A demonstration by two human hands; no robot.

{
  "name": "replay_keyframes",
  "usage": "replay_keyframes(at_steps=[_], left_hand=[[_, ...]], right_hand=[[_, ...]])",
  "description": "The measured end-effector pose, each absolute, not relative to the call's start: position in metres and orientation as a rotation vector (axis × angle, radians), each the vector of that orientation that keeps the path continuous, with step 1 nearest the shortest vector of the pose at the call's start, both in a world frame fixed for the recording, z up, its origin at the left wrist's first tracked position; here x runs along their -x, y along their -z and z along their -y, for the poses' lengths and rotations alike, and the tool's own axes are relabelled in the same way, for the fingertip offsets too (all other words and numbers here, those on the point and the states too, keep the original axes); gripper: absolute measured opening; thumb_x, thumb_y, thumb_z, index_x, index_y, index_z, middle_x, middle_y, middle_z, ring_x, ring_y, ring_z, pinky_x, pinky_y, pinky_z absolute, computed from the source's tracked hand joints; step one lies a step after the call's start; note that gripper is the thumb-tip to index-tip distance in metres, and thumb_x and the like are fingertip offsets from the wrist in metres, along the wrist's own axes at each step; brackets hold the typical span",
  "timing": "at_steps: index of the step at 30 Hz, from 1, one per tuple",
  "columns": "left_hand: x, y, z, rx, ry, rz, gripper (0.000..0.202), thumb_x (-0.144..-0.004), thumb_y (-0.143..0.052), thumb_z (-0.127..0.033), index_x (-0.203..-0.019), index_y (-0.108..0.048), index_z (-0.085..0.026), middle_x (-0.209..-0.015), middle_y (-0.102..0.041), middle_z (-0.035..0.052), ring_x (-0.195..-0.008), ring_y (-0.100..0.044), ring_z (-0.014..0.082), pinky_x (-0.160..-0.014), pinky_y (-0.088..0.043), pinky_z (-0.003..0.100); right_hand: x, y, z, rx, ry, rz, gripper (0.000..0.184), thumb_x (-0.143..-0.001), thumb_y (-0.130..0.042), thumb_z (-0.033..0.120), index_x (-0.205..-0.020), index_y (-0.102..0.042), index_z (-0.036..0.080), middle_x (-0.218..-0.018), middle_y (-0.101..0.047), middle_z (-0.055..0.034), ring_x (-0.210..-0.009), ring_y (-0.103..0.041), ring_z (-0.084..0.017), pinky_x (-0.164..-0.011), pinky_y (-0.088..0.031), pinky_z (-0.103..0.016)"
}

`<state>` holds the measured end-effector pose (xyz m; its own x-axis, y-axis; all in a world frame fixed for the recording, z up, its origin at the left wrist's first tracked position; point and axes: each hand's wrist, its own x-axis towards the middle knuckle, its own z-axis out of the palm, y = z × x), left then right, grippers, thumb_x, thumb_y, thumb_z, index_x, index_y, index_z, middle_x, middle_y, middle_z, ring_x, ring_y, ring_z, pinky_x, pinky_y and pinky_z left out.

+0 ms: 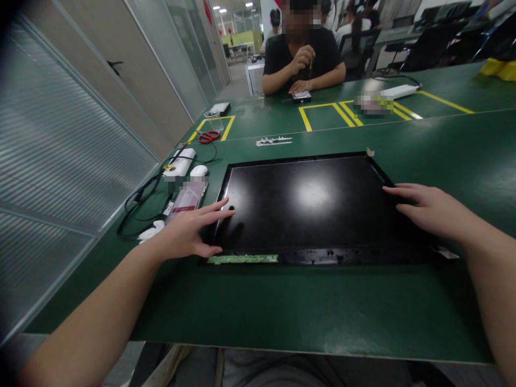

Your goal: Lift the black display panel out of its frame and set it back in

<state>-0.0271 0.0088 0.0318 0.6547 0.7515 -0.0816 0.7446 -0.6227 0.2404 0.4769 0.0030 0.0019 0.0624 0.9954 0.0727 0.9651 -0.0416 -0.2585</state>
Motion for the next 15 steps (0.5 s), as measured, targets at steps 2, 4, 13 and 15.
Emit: replay_keyframes(at_steps=[2,4,13,15], left_hand=[[0.027,-0.0319,-0.0081,-2.61,-0.052,-1.205,0.083,-0.075,-0.077,-0.038,-0.15,-0.043,-0.033,-0.164,-0.03,0.0079,-0.124,-0.062,0.0308,-0.096,-0.051,0.035],[0.0272,-0.0323,-0.0078,-2.602,-0.049,-1.207,0.084,-0.075,-0.077,-0.036,-0.151,-0.041,-0.034,-0.165,-0.028,0.0077,-0.122,-0.063,0.0303,-0.094,-0.052,0.034],[0.0282,-0.0328,-0.0086,-2.586,-0.032,-1.205,0.085,-0.076,-0.076,-0.034,-0.152,-0.038,-0.033,-0.166,-0.025,0.0093,-0.122,-0.063,0.0305,-0.094,-0.052,0.033],[0.0288,-0.0326,-0.0089,-2.587,-0.033,-1.197,0.085,-0.076,-0.076,-0.035,-0.152,-0.038,-0.032,-0.165,-0.026,0.0098,-0.125,-0.061,0.0317,-0.097,-0.051,0.035]], right_hand=[[-0.4782,-0.0002,-0.0038,2.089,-0.15,2.026,0.052,-0.05,-0.038,0.032,-0.099,-0.053,0.026,-0.112,-0.045,-0.003,-0.099,-0.041,-0.02,-0.083,-0.03,-0.036],[-0.4792,0.001,-0.0043,2.094,-0.119,2.039,0.052,-0.05,-0.037,0.032,-0.098,-0.054,0.026,-0.111,-0.046,-0.0037,-0.098,-0.042,-0.02,-0.083,-0.03,-0.037],[-0.479,0.0012,-0.0049,2.078,-0.105,2.064,0.053,-0.05,-0.036,0.033,-0.099,-0.054,0.023,-0.11,-0.045,-0.0066,-0.098,-0.041,-0.021,-0.083,-0.03,-0.037],[-0.4778,-0.0001,-0.0046,2.068,-0.112,2.066,0.054,-0.049,-0.037,0.033,-0.1,-0.053,0.023,-0.111,-0.045,-0.0065,-0.098,-0.041,-0.021,-0.083,-0.029,-0.037]])
